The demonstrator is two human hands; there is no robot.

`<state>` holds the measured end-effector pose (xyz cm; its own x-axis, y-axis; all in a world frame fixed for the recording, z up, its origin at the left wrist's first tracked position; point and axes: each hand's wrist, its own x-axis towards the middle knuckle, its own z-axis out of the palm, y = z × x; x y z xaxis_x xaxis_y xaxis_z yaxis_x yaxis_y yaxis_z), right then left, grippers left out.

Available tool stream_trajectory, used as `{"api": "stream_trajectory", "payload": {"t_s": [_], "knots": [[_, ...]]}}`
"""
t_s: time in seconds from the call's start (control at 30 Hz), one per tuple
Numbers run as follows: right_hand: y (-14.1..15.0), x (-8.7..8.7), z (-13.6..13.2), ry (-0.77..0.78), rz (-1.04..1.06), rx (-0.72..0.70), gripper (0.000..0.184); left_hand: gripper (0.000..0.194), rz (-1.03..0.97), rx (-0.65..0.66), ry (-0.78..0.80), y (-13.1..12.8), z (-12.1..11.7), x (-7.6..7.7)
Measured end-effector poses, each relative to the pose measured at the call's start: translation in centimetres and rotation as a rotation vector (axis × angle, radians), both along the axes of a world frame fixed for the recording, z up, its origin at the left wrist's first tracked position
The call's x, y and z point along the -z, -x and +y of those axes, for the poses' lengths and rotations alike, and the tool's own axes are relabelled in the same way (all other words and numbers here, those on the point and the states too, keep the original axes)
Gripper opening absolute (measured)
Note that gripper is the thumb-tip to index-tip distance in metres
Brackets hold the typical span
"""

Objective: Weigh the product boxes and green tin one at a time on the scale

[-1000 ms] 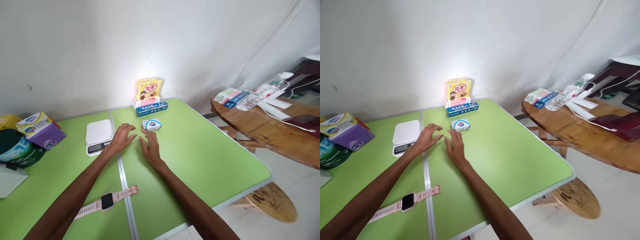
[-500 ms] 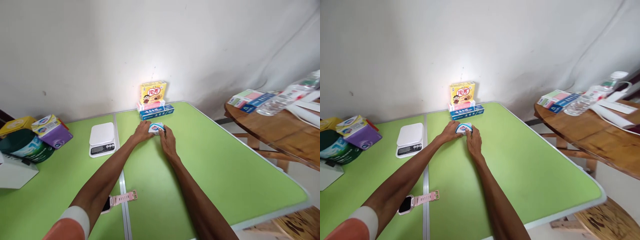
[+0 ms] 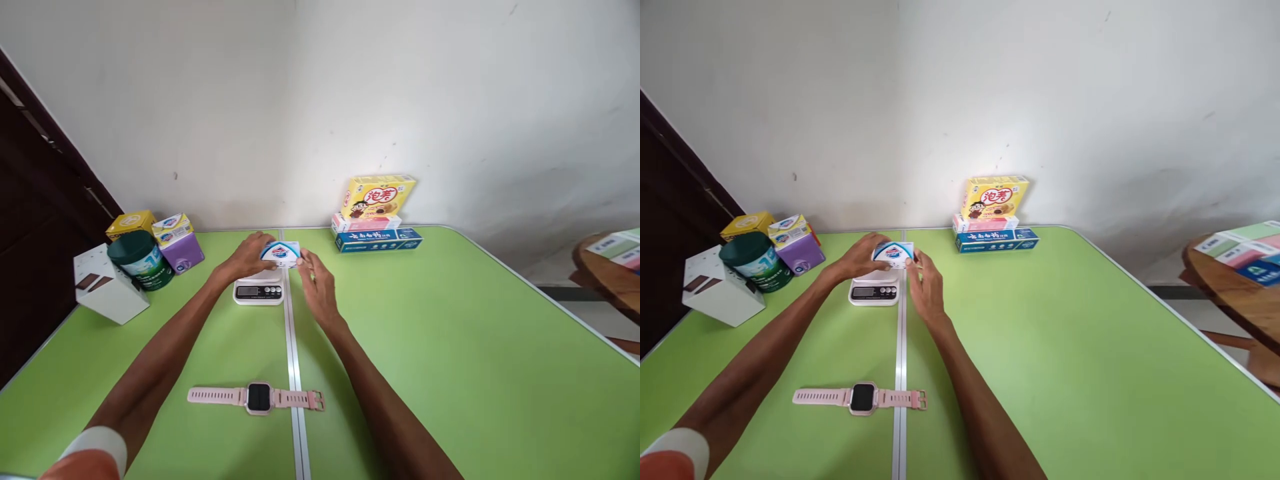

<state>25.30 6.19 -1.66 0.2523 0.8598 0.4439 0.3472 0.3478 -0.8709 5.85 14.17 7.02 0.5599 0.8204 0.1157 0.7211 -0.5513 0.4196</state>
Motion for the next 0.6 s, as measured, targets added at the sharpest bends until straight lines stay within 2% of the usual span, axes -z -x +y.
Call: {"api": "stream_trajectory", "payload": {"t_s": [0.07,0.17,0.33,0.47,0.6], "knots": [[2.7,0.5,1.6,-0.016,-0.037,-0.047,0.072,0.054,0.002,-0.058,0.013,2.9,0.6,0.5],[4.9,1.6,3.2,-0.031,-0.126,-0.034,0.077,0.054,-0.022,-0.108,0.043,5.0,1.3,2.0],[4.6,3.1,3.9,-0.024,-0.229,0.019,0.077,0.054,-0.052,-0.132,0.083,4.8,2.0,4.1],[4.0,3.3,3.5,-0.009,-0.221,0.031,0.074,0.057,-0.063,-0.119,0.105,4.7,2.1,4.3],[3.8,3.6,3.1,0.028,-0.07,0.116,0.075,0.086,-0.227,-0.163,0.165,5.5,1.6,4.8]]}}
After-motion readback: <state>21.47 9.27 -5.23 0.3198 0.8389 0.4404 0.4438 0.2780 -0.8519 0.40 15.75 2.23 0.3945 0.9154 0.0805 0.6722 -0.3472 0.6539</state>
